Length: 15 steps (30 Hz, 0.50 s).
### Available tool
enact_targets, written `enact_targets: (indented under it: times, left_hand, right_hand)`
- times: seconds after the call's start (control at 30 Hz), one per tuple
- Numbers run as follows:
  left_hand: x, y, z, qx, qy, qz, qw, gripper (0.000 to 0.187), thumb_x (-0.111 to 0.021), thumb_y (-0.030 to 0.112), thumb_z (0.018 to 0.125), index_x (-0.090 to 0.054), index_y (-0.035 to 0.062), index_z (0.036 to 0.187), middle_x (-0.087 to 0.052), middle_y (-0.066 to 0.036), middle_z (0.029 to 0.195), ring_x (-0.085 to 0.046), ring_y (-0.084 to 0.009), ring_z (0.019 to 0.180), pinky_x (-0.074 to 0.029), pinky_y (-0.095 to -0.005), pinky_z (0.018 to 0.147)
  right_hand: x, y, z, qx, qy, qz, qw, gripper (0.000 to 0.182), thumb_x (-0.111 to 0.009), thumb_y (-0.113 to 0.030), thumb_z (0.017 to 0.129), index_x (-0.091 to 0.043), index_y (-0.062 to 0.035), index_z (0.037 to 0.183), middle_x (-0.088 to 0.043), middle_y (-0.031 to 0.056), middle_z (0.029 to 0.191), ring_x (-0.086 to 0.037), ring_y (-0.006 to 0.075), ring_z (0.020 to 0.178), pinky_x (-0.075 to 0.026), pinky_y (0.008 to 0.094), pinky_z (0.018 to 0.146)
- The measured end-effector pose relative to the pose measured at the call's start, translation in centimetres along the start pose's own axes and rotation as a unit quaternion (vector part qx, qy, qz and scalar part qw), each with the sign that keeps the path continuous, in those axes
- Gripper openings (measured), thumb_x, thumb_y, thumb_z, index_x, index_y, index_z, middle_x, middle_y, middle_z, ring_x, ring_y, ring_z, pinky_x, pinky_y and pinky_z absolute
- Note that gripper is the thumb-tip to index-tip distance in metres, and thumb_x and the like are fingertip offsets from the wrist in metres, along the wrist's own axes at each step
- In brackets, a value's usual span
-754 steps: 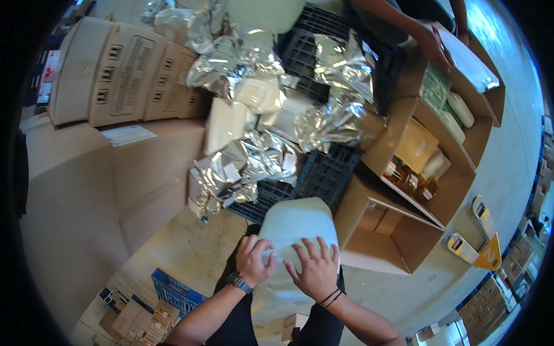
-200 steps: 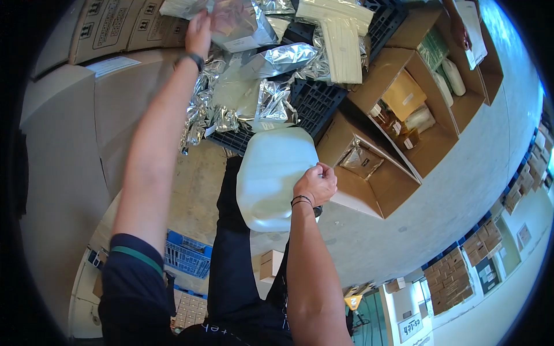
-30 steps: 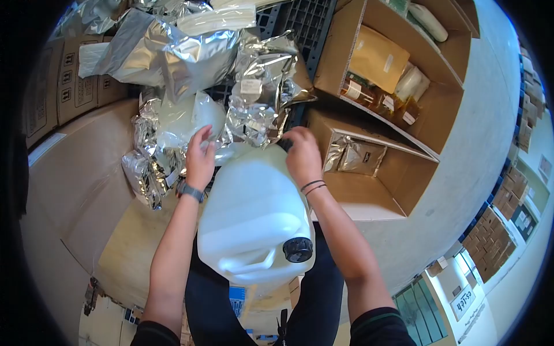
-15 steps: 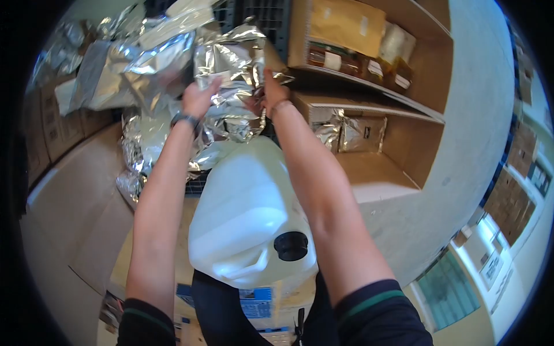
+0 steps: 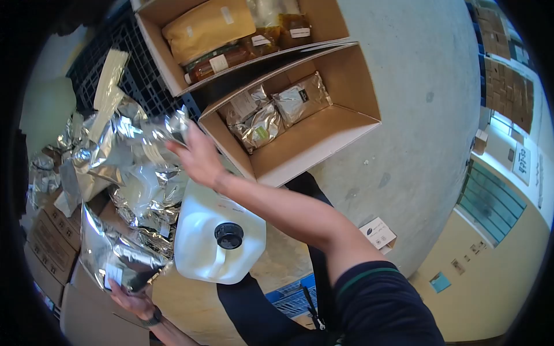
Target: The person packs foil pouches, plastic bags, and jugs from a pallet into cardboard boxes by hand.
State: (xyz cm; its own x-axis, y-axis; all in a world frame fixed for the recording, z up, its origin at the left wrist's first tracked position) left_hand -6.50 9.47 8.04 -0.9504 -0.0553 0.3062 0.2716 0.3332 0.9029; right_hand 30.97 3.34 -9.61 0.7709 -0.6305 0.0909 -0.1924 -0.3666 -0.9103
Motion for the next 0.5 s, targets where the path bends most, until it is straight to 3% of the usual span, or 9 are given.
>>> enact_targets:
  times: [0.03,0.07,0.1,0.17,0.23,0.3,0.33,0.37,0.5]
  left_hand:
    - [0.9,0.7,-0.7,0.035,-0.017,-0.031,0.999,0.056,-0.053,0.035,0.11,-0.052,-0.0115,0.14,-0.062,-0.023,0.135,-0.064,-0.0294,0.122,-0.055,-0.0423,0.103]
    - [-0.5,1.9,-1.8,0.028,0.033,-0.016,0.999,0.063,-0.052,0.041,0.108,-0.049,-0.011,0.142,-0.061,-0.023,0.137,-0.064,-0.0302,0.123,-0.055,-0.0444,0.103]
    - [-1.8,2.8,-3.1,0.024,0.028,-0.017,0.999,0.063,-0.052,0.041,0.108,-0.049,-0.011,0.142,-0.061,-0.023,0.137,-0.064,-0.0302,0.123,-0.055,-0.0444,0.103]
    - [-4.0,3.6,-5.3,0.08,-0.042,-0.092,0.992,0.066,-0.056,0.043,0.106,-0.048,-0.0101,0.144,-0.061,-0.023,0.137,-0.064,-0.031,0.123,-0.054,-0.0455,0.104]
    - [-5.3,2.9,-6.8,0.072,-0.058,-0.057,0.994,0.071,-0.059,0.046,0.104,-0.047,-0.0103,0.145,-0.061,-0.024,0.136,-0.065,-0.0323,0.121,-0.055,-0.0452,0.103]
    - [-9.6,3.4,-9.9,0.009,-0.1,0.049,0.994,0.072,-0.06,0.046,0.104,-0.045,-0.01,0.147,-0.06,-0.024,0.137,-0.065,-0.0322,0.12,-0.055,-0.0442,0.102]
    - [-12.9,4.4,-11.7,-0.007,-0.11,0.092,0.99,0.074,-0.062,0.046,0.103,-0.043,-0.0094,0.149,-0.06,-0.023,0.136,-0.065,-0.0295,0.119,-0.055,-0.0425,0.101]
    - [-13.2,3.6,-12.8,0.013,-0.13,0.069,0.989,0.075,-0.068,0.039,0.102,-0.038,-0.0081,0.153,-0.059,-0.023,0.138,-0.065,-0.0268,0.119,-0.055,-0.0413,0.101]
    - [-17.0,1.3,-18.3,0.058,-0.164,0.094,0.98,0.095,-0.08,0.027,0.093,-0.021,-0.0068,0.16,-0.059,-0.021,0.136,-0.066,-0.0248,0.114,-0.054,-0.0412,0.103]
  right_hand:
    - [2.7,-1.6,-2.2,0.026,0.021,0.025,0.999,0.047,-0.075,-0.02,0.097,-0.054,-0.0009,0.134,-0.073,0.0251,0.115,-0.069,0.0476,0.107,-0.054,0.0487,0.092]
    - [5.5,-3.7,-4.4,0.02,0.045,-0.002,0.999,0.043,-0.073,-0.012,0.096,-0.054,0.0001,0.133,-0.073,0.0247,0.111,-0.068,0.0482,0.106,-0.055,0.047,0.09]
    - [7.8,-2.8,-6.5,0.006,0.064,-0.011,0.998,0.047,-0.07,-0.001,0.093,-0.053,0.0004,0.137,-0.073,0.022,0.111,-0.072,0.0426,0.103,-0.057,0.0436,0.088]
    - [13.6,-5.1,-10.1,0.039,0.085,-0.074,0.993,0.053,-0.069,0.004,0.091,-0.051,0.0005,0.141,-0.073,0.019,0.115,-0.075,0.0334,0.1,-0.058,0.0401,0.087]
    - [17.7,-5.0,-13.2,-0.123,0.146,0.117,0.975,0.058,-0.068,0.006,0.089,-0.05,-0.0003,0.144,-0.073,0.0174,0.12,-0.075,0.0258,0.099,-0.058,0.0376,0.088]
    - [22.6,-4.0,-13.9,-0.128,0.157,0.089,0.975,0.057,-0.068,0.008,0.089,-0.05,0.0002,0.142,-0.074,0.0181,0.115,-0.077,0.0268,0.101,-0.059,0.0389,0.087]
    - [25.0,-4.3,-13.0,-0.034,0.144,-0.109,0.983,0.052,-0.068,0.006,0.088,-0.053,-0.0016,0.137,-0.075,0.0197,0.109,-0.077,0.0355,0.099,-0.059,0.0421,0.085]
    - [26.9,-3.7,-11.9,-0.038,0.145,-0.104,0.983,0.052,-0.068,0.006,0.088,-0.053,-0.0016,0.137,-0.075,0.0197,0.109,-0.077,0.0355,0.099,-0.059,0.0421,0.085]
    - [33.1,1.9,-4.6,0.038,0.048,-0.272,0.96,0.032,-0.066,-0.004,0.093,-0.055,-0.0073,0.123,-0.073,0.0227,0.098,-0.069,0.0495,0.092,-0.057,0.0493,0.075]
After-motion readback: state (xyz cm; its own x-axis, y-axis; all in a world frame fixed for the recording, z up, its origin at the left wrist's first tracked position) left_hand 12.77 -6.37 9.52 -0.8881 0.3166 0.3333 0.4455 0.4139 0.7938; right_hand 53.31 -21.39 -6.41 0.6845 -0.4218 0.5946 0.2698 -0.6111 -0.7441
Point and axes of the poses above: each hand's wrist, its own z-axis towards the middle knuckle, its own x-axis out of the back of the hand, y = z × x, the point moved 1 cm from there along z, towards the middle knuckle
